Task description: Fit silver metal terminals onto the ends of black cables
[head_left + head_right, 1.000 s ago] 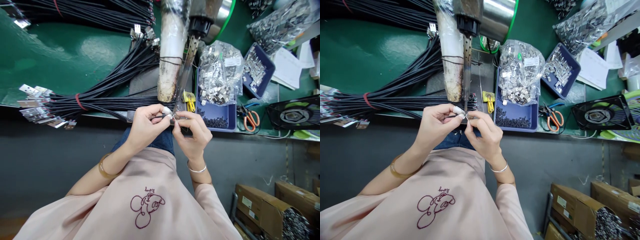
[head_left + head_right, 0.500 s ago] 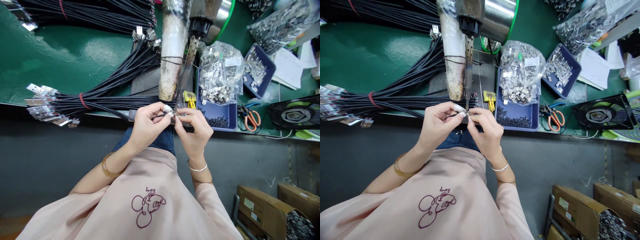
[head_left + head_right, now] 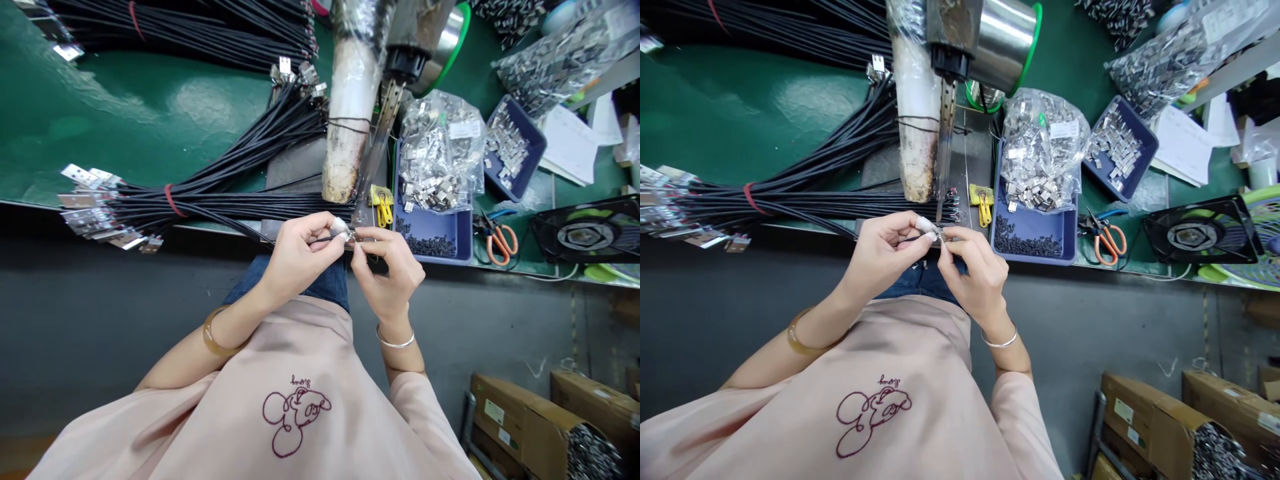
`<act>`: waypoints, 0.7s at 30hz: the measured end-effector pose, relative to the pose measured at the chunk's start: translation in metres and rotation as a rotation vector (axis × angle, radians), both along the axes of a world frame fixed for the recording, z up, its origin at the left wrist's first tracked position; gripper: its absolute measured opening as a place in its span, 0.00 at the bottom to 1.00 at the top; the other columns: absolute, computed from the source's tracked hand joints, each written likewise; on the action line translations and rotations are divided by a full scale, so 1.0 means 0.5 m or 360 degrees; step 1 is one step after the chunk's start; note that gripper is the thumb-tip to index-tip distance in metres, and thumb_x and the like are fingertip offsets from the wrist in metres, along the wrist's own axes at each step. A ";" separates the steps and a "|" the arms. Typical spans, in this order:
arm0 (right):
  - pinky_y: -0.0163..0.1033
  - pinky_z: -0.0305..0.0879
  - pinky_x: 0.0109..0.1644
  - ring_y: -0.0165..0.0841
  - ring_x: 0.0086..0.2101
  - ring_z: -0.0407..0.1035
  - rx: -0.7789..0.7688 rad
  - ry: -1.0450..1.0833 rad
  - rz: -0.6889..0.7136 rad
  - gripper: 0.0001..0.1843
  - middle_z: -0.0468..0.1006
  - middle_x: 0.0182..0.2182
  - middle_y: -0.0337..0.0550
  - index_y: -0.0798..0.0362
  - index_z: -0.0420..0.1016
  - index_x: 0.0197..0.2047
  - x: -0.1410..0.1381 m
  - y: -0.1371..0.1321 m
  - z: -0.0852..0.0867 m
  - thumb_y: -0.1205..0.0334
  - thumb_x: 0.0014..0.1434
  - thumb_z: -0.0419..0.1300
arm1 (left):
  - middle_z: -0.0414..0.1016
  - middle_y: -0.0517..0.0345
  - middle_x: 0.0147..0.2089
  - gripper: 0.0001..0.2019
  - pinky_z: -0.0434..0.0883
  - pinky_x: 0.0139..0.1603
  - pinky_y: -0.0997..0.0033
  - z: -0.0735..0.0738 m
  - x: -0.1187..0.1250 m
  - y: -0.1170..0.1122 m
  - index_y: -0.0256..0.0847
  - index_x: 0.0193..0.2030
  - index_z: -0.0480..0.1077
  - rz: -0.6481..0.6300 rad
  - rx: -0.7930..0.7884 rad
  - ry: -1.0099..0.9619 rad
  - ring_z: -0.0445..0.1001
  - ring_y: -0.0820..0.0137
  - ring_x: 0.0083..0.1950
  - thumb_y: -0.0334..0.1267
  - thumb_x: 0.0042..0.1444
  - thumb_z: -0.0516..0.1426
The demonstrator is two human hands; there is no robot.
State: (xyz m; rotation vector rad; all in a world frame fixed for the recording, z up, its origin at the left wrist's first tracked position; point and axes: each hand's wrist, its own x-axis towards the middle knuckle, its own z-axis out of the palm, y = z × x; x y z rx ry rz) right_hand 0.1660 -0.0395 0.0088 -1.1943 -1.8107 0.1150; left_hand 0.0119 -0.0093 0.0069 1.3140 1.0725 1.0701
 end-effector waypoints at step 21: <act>0.31 0.63 0.25 0.22 0.19 0.64 -0.0220 -0.0132 -0.0155 0.06 0.76 0.26 0.31 0.48 0.75 0.45 0.014 -0.029 0.002 0.64 0.65 0.62 | 0.66 0.62 0.23 0.05 0.60 0.26 0.77 -0.007 -0.022 -0.015 0.35 0.28 0.72 -0.0116 0.0036 0.0081 0.60 0.78 0.25 0.34 0.52 0.59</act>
